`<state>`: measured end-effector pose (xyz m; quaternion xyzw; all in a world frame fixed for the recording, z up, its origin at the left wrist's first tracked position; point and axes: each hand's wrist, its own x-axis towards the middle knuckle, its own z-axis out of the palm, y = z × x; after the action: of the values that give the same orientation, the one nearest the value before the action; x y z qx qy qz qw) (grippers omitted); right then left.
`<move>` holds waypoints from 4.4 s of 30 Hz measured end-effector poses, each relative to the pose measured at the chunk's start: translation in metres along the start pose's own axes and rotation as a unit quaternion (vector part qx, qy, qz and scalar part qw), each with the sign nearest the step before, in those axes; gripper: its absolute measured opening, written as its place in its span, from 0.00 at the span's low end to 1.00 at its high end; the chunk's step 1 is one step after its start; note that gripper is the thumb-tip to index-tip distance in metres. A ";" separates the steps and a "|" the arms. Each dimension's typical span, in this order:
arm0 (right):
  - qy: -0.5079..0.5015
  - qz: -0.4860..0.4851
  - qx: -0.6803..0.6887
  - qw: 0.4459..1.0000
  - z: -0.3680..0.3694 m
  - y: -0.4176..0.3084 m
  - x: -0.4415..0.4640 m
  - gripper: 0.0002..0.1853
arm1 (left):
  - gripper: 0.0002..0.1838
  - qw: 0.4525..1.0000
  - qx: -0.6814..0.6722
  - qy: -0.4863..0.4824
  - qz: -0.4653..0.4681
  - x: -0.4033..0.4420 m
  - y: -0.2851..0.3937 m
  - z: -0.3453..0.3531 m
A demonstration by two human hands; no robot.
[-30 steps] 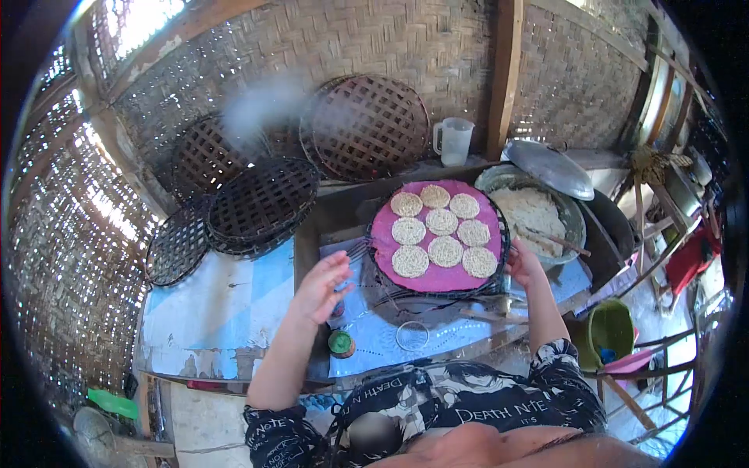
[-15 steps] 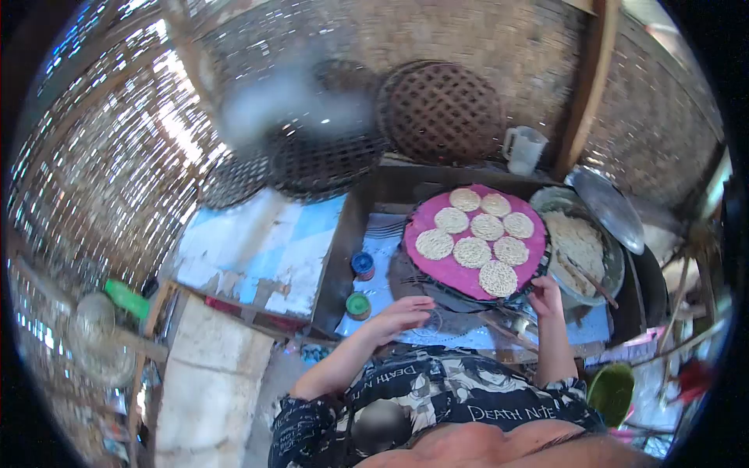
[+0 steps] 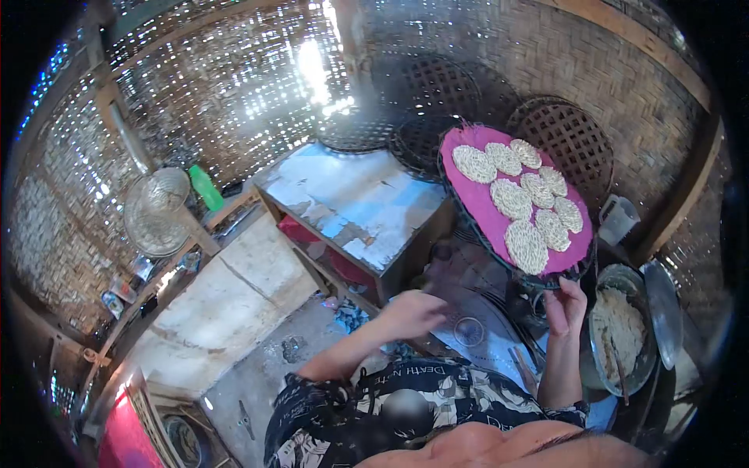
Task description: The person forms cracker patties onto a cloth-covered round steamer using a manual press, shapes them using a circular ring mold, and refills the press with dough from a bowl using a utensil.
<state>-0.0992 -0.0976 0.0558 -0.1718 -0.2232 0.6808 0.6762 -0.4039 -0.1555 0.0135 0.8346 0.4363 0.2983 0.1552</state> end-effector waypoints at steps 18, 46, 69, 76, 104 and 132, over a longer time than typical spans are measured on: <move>0.044 -0.110 -0.082 0.990 -0.029 0.030 -0.017 0.38 | 0.06 0.980 0.018 0.197 -0.009 -0.025 -0.012 -0.057; -0.065 -0.017 -0.053 0.996 0.070 0.038 -0.037 0.40 | 0.11 0.859 0.252 0.443 -0.042 -0.067 -0.032 -0.135; -0.137 0.255 -0.227 0.930 0.069 0.251 0.067 0.28 | 0.13 0.673 -0.084 0.625 -0.385 -0.219 -0.152 -0.115; -0.161 0.213 -0.564 0.782 0.034 0.217 0.091 0.21 | 0.18 0.624 -0.194 0.656 -0.378 -0.213 -0.201 -0.083; -0.305 0.065 -0.773 0.553 -0.048 0.265 0.082 0.33 | 0.30 0.921 -0.194 0.099 -0.322 -0.058 -0.172 0.068; -0.613 -0.091 -0.706 0.342 0.239 0.348 0.102 0.30 | 0.21 0.966 -0.042 0.075 -0.244 -0.071 -0.191 0.096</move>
<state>-0.5239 -0.0081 0.0773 -0.0987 -0.9874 0.1190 0.0344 -0.4960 -0.1050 -0.1858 0.6710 0.6243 0.3309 0.2249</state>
